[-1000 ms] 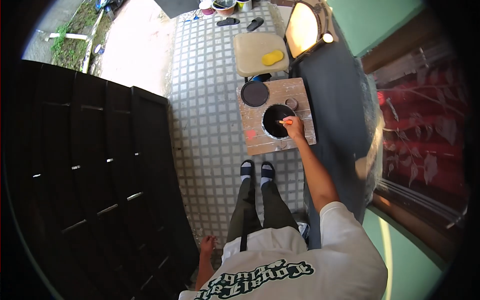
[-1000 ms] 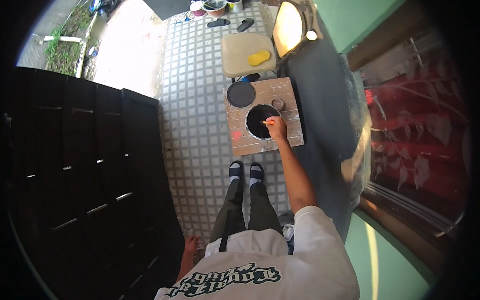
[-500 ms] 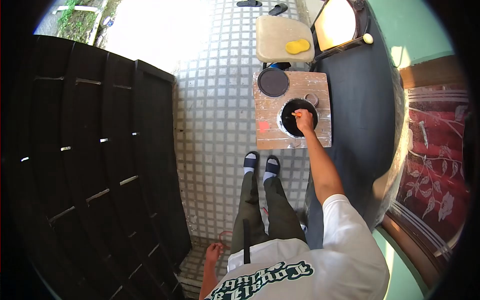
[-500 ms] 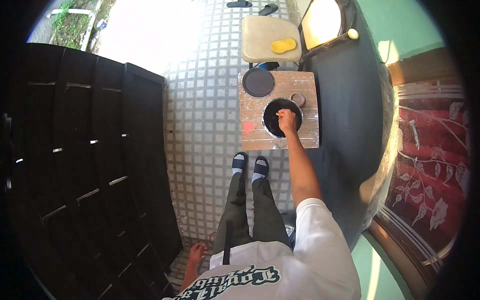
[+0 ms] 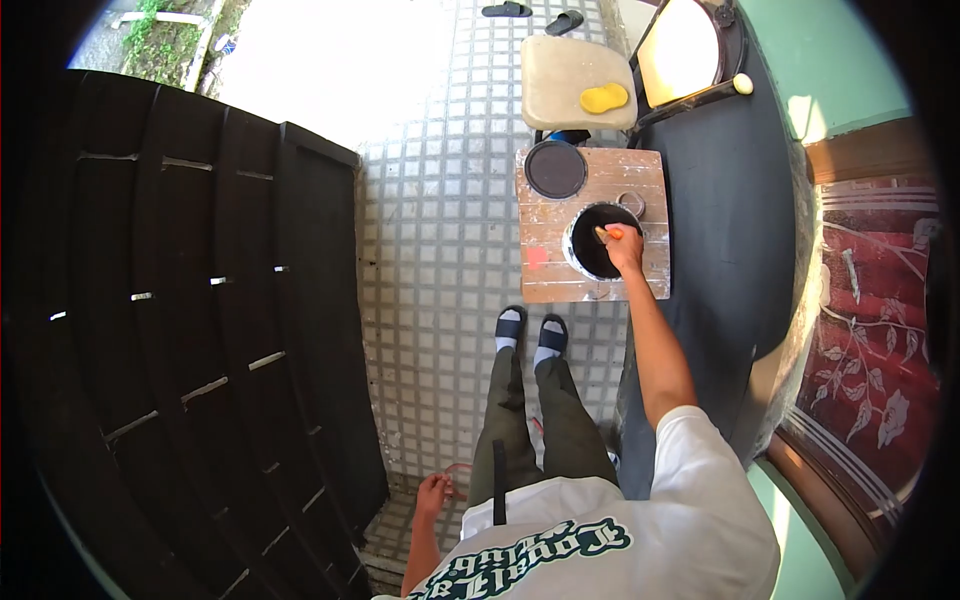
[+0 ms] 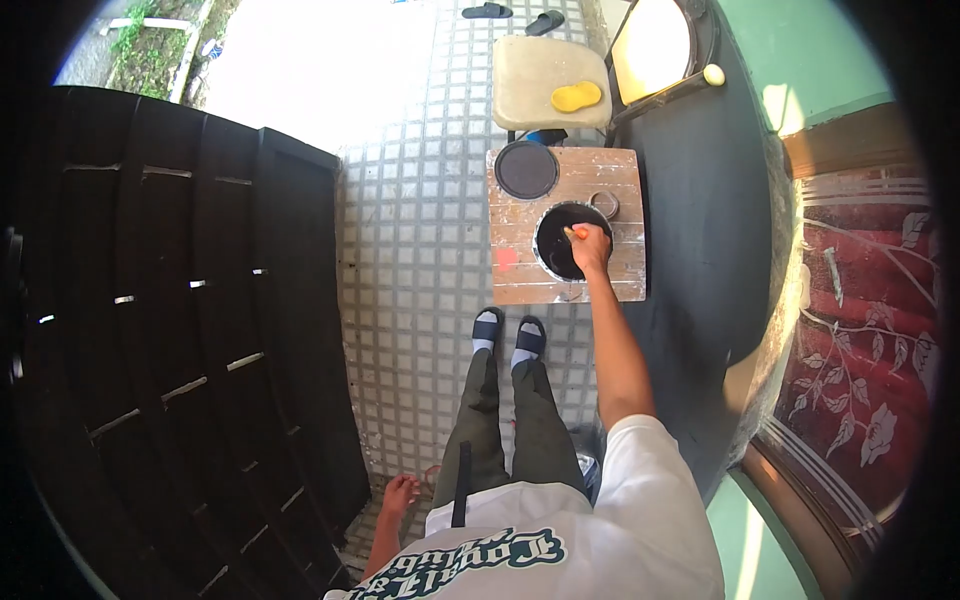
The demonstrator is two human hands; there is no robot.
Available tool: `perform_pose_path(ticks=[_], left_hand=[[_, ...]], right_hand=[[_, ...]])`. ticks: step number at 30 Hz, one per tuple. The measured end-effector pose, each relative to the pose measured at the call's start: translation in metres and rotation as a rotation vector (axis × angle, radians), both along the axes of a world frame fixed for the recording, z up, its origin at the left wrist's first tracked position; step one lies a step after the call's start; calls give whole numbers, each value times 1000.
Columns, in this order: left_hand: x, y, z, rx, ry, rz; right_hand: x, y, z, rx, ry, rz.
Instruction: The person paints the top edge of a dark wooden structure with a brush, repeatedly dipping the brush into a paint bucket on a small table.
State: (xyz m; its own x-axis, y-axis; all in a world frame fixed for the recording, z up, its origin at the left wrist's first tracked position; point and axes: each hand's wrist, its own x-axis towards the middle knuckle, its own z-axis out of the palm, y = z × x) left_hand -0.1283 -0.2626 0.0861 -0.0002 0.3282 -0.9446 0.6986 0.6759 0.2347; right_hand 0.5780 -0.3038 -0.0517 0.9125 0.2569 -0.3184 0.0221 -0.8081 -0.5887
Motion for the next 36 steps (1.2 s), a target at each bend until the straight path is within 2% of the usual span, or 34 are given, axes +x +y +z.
perform_pose_path(ticks=[2,6,9,12,14,16,18,20,22,25,28,33,36], left_hand=[[2,6,-5,32,-18,-29],[10,22,-14,53,-77,-29],[27,33,-12,114,-91,-66],[43,43,-2,158,-124,-103],[38,44,-8,181,-153,-97],[35,46,-11,220,-188,-82],[39,45,6,212,-153,-77],[41,47,14,230,-130,-54],[34,39,18,255,-110,-21],[14,26,7,318,-69,-53],[9,12,7,297,-17,62],[-2,-1,-6,288,-1,207],[-2,0,-13,267,-18,303]], right_hand=[[2,-14,-1,241,138,-140],[-20,-46,33,734,296,-421],[-27,-68,46,843,384,-648],[-31,-91,28,965,471,-858],[-32,-99,19,959,435,-944],[-37,-99,25,1043,466,-940],[-35,-100,2,963,442,-990],[-43,-88,38,1101,504,-958],[-42,-84,21,1017,457,-940],[-44,-76,47,1064,563,-932],[-43,-77,52,1128,632,-901],[-50,-85,69,1303,763,-1088],[-56,-78,83,1417,776,-1077]])
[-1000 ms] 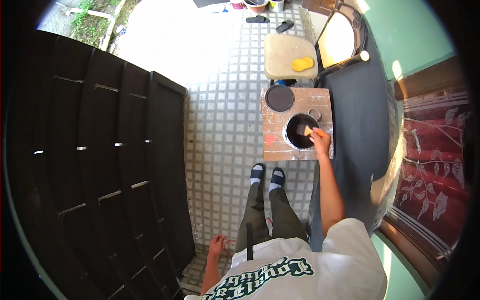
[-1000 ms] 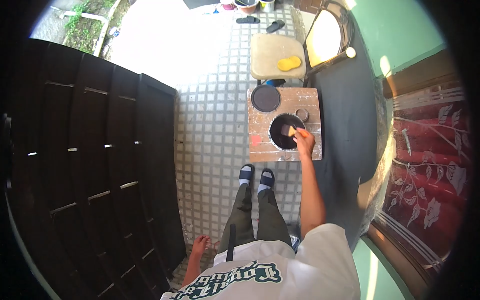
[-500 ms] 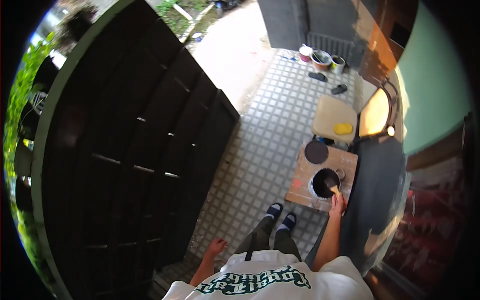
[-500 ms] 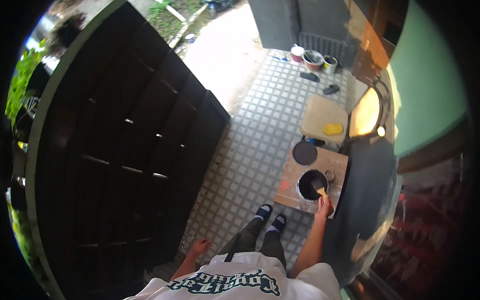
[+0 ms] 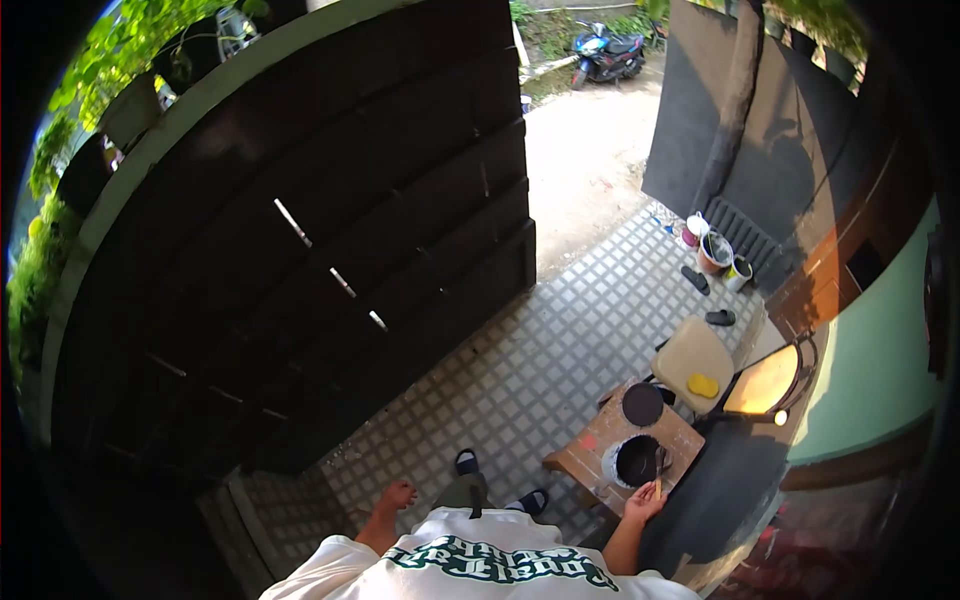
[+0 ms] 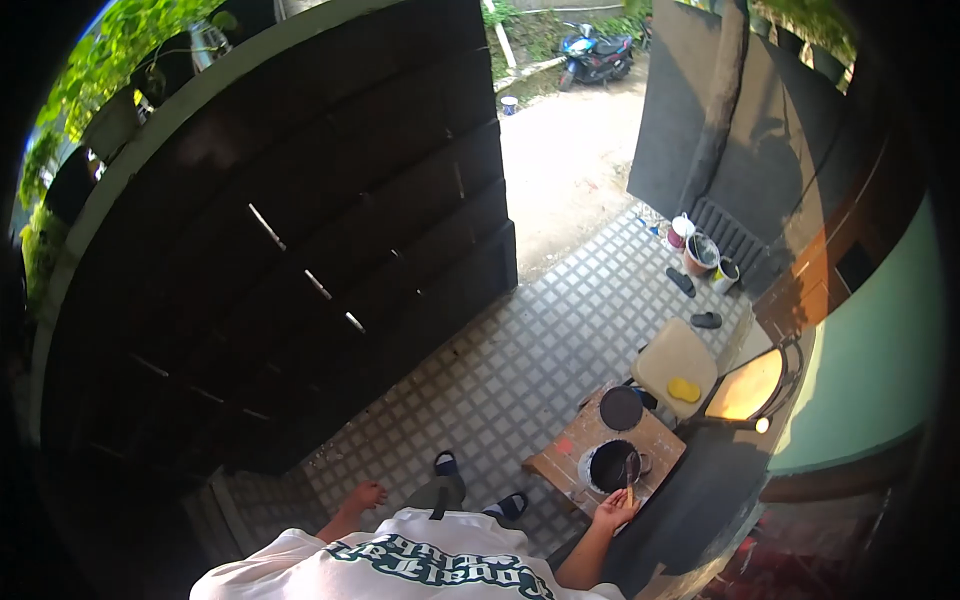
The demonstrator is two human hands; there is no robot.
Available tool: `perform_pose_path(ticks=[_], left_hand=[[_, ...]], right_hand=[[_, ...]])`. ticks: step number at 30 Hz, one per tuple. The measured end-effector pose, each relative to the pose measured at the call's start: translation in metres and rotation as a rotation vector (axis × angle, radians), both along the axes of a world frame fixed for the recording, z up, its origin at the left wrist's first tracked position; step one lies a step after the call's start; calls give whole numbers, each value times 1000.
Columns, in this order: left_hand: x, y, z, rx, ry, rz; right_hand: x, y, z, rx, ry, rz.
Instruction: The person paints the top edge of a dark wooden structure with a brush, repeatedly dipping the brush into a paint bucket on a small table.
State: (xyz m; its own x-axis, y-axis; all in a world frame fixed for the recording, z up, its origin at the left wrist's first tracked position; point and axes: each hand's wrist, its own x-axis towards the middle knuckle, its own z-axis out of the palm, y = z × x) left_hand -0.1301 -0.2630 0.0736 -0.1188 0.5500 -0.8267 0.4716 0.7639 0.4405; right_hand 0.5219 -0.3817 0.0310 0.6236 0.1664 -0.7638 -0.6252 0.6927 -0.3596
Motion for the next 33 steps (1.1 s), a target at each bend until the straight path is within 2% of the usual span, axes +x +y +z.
perform_pose_path(ticks=[4,7,11,13,15,21,25,27,28,30,33], left_hand=[[1,14,-21,-14,-69,131],[0,31,-21,22,-79,170],[-24,49,-38,102,-170,271],[-35,55,-36,121,-157,307],[-59,47,-38,105,-169,371],[-113,18,-44,49,-168,511],[-145,-3,-36,62,-161,608],[-157,-13,-25,62,-147,658],[-160,-19,-22,60,-141,680],[-164,-37,-25,84,-143,716],[-163,-47,-35,67,-179,775]], right_hand=[[2,43,45,305,-138,203],[-23,122,144,390,-258,314],[-44,224,203,692,-418,592],[-80,272,246,783,-410,668],[-150,328,297,801,-438,743],[-310,427,372,920,-269,883],[-415,499,427,1168,-161,1027],[-475,519,473,1185,-250,1061],[-506,526,496,1056,-418,1053],[-553,556,518,1097,-645,1161],[-615,580,553,965,-1137,1113]])
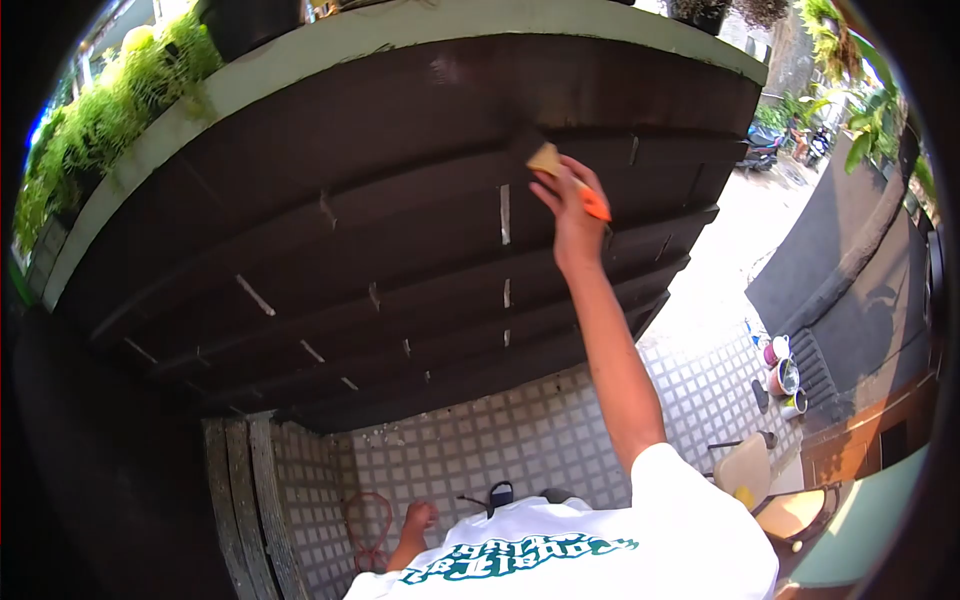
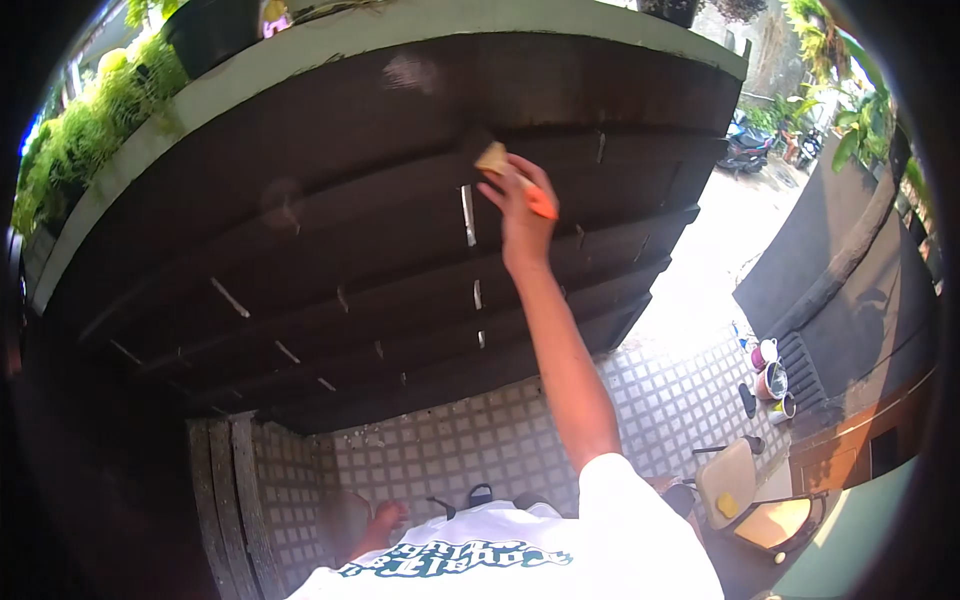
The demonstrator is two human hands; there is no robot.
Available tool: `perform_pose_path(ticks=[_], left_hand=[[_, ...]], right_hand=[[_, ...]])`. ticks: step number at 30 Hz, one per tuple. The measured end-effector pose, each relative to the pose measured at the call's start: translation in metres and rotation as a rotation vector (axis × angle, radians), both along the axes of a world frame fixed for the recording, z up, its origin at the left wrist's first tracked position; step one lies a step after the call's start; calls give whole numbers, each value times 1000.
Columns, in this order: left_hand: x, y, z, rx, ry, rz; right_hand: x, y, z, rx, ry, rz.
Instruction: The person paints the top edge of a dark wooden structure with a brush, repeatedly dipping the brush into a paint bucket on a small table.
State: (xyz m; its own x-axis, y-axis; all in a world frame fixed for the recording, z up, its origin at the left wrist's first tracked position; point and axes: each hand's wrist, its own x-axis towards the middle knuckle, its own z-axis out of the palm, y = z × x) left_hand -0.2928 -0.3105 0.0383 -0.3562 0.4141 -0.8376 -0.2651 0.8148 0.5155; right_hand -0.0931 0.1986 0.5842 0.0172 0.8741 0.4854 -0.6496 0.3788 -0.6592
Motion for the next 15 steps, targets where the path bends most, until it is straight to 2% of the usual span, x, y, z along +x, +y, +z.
perform_pose_path(ticks=[1,2,8,12,15], left_hand=[[6,-2,-1,-19,-15,41],[13,-4,-2,-42,-32,86],[43,2,3,30,-84,228],[53,15,14,45,-55,275],[49,27,7,74,-14,347]], right_hand=[[-14,7,7,132,-130,-91],[-28,14,11,197,-152,-85],[-65,32,20,323,-399,-220],[-40,41,27,381,-488,-268],[-19,62,22,411,-490,-422]])
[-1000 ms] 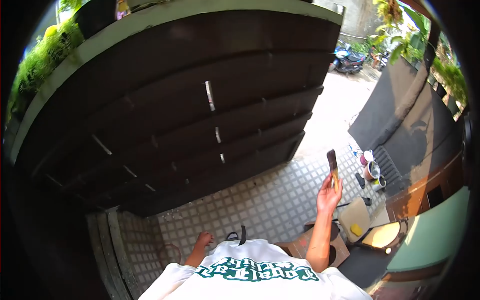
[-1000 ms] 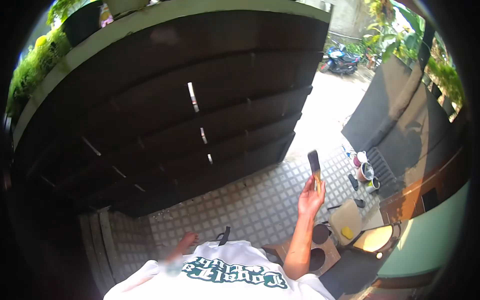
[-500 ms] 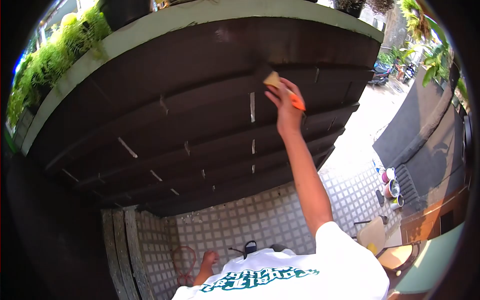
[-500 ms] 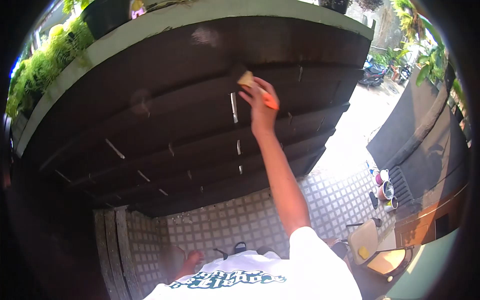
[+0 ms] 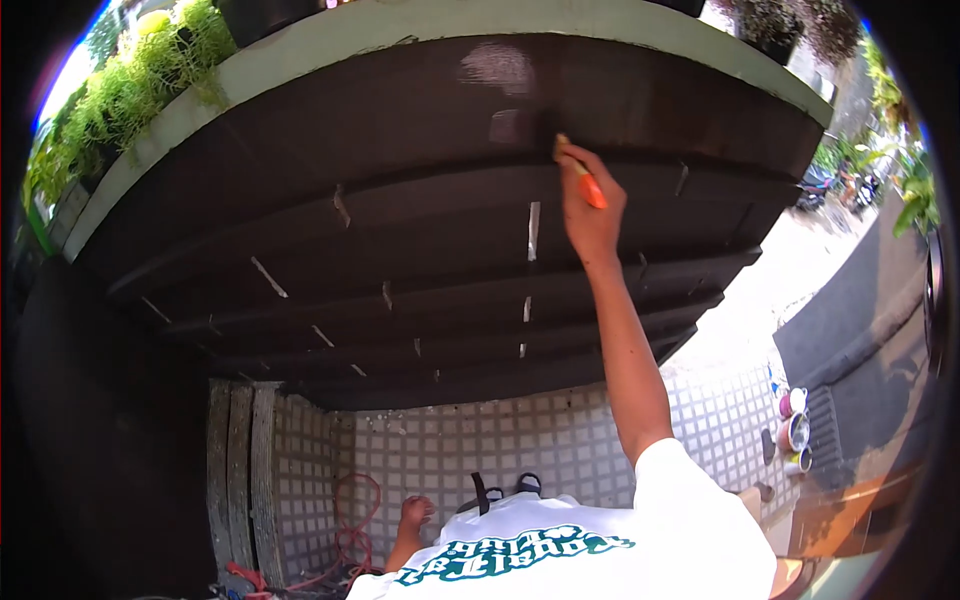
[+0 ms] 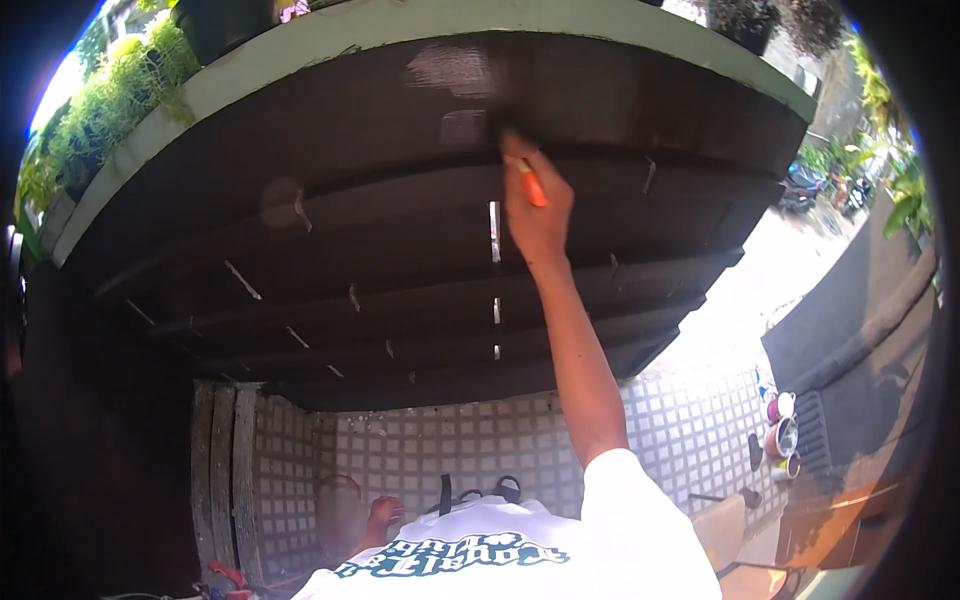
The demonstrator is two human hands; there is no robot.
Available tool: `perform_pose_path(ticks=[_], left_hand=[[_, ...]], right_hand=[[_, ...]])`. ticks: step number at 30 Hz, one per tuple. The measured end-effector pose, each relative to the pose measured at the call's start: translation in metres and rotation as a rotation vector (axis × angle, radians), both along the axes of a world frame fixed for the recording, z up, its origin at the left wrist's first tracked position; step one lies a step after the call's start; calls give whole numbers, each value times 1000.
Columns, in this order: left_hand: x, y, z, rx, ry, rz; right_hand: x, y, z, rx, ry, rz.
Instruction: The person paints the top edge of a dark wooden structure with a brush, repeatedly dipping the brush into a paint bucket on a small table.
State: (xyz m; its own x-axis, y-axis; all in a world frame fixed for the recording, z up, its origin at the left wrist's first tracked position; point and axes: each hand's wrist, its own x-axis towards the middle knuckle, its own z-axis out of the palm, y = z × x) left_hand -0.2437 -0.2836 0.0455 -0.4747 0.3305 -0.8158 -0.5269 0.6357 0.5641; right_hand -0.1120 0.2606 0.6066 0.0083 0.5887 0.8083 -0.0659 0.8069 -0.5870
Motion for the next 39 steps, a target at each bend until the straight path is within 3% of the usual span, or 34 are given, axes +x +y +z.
perform_pose_path(ticks=[3,7,13,17,23,27,32,37,39], left_hand=[[5,7,5,13,51,63],[23,6,17,58,102,131],[46,0,19,-5,73,188],[35,-9,19,19,20,186],[3,-42,4,27,-16,173],[-16,-61,-6,-34,-39,159],[-39,-63,-6,-5,-22,221],[-64,-58,13,-7,11,208],[-72,-62,18,-40,7,186]], right_hand=[[20,6,5,177,-8,-321],[-6,-1,2,211,-141,-350],[-75,-44,3,264,-103,175],[-72,-31,-7,154,-78,293],[10,-1,0,176,-59,-368],[-21,-10,-5,178,-120,-391],[-126,-78,-10,298,-162,-98],[-206,-132,-4,124,-42,411],[-207,-124,-7,98,-39,362]])
